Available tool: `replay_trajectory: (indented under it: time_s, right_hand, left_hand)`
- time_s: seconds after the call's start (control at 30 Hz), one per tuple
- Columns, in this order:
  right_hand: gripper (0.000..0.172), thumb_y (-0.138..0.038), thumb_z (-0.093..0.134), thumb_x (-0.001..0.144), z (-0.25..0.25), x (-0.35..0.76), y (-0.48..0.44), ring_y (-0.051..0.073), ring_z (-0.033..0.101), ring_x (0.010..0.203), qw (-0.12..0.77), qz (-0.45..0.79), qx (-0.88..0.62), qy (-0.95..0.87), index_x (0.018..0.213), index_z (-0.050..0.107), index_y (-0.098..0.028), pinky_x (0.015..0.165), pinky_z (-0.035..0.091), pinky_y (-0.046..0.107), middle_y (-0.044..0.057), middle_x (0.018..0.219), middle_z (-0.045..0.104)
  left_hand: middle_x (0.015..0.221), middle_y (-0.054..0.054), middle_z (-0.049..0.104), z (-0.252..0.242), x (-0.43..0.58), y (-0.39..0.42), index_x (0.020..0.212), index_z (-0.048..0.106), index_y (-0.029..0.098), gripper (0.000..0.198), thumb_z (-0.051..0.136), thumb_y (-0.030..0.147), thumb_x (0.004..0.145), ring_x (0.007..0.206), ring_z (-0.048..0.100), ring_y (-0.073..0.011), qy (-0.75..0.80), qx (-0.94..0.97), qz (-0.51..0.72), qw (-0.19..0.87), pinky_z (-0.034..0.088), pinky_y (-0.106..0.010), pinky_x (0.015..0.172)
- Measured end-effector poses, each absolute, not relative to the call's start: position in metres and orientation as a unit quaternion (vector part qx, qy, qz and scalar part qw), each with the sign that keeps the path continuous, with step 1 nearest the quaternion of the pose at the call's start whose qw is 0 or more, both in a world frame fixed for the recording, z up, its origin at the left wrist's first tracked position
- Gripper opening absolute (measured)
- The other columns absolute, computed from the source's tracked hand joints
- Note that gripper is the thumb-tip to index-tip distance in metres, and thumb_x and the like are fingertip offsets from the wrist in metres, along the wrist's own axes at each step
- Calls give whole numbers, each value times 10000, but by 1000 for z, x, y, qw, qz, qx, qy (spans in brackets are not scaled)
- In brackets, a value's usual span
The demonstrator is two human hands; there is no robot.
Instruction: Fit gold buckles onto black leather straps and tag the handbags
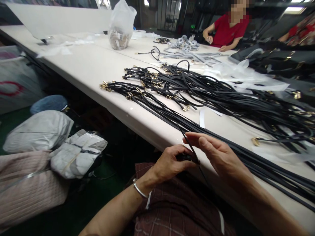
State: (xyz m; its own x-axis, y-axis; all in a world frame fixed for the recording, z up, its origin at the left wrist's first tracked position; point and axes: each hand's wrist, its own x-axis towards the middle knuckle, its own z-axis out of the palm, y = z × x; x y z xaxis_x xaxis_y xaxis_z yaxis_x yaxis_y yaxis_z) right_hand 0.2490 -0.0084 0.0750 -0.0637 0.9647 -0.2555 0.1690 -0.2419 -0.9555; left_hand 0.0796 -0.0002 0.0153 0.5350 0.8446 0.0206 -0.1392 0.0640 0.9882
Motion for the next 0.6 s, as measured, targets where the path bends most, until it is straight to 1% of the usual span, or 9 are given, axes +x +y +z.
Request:
replay_trajectory:
  time_s: [0.07,0.13,0.17,0.23,0.33,0.4,0.47,0.53,0.6]
  right_hand:
    - [440,-644,671,825,88,241,1,256,666,918,376,571,-545,-485,1026,771,-265,791,527,334,65,984,749]
    - [402,-623,706,806,95,240,8,214,628,759,380,578,-528,-493,887,782,-237,685,499,307,53,808,715]
    - [388,-611,728,790,95,242,9,201,595,717,382,571,-526,-502,814,771,-227,661,479,303,44,749,683]
    - [364,-581,765,762,93,250,10,197,549,708,378,536,-541,-527,696,726,-225,664,448,310,29,707,627]
    - [398,-572,793,718,84,265,5,246,565,851,340,460,-592,-567,578,653,-227,783,434,354,44,826,630]
    - [453,-612,795,680,76,270,-1,320,561,1035,300,453,-617,-570,534,624,-219,912,407,409,83,1029,657]
    - [493,-651,781,668,68,269,-7,377,515,1165,265,478,-626,-556,522,610,-212,998,357,457,106,1206,631]
    - [490,-646,760,703,62,266,-12,381,495,1201,250,499,-625,-546,546,605,-209,1025,326,465,103,1279,599]
    - [466,-613,746,746,57,262,-16,355,505,1189,249,504,-617,-551,572,599,-206,1028,314,443,90,1277,588]
  left_hand:
    - [998,-75,727,15,79,0,993,746,147,249,781,283,788,946,653,-224,306,562,371,672,490,-316,889]
    - [974,-73,725,14,77,0,977,748,139,261,792,301,777,930,650,-220,320,549,378,673,488,-310,874]
    - [961,-71,724,13,75,1,965,749,138,267,799,313,770,918,647,-215,330,540,386,672,487,-305,862]
    - [934,-65,721,11,69,1,956,751,140,285,811,333,754,879,639,-200,351,521,399,668,485,-291,822]
    - [890,-57,719,10,60,1,940,757,146,281,818,336,742,823,627,-181,371,516,409,655,481,-272,771]
    - [902,-57,721,10,56,0,945,761,154,266,813,326,749,835,631,-183,370,535,409,640,482,-269,779]
    - [920,-55,722,11,55,-1,953,762,162,257,811,318,755,853,638,-185,366,556,408,625,483,-267,796]
    - [922,-52,723,11,56,-2,949,760,164,243,810,309,760,846,642,-180,363,573,412,608,483,-262,801]
    - [917,-50,723,11,58,-4,938,757,161,225,806,300,767,832,642,-171,359,593,424,583,484,-256,799]
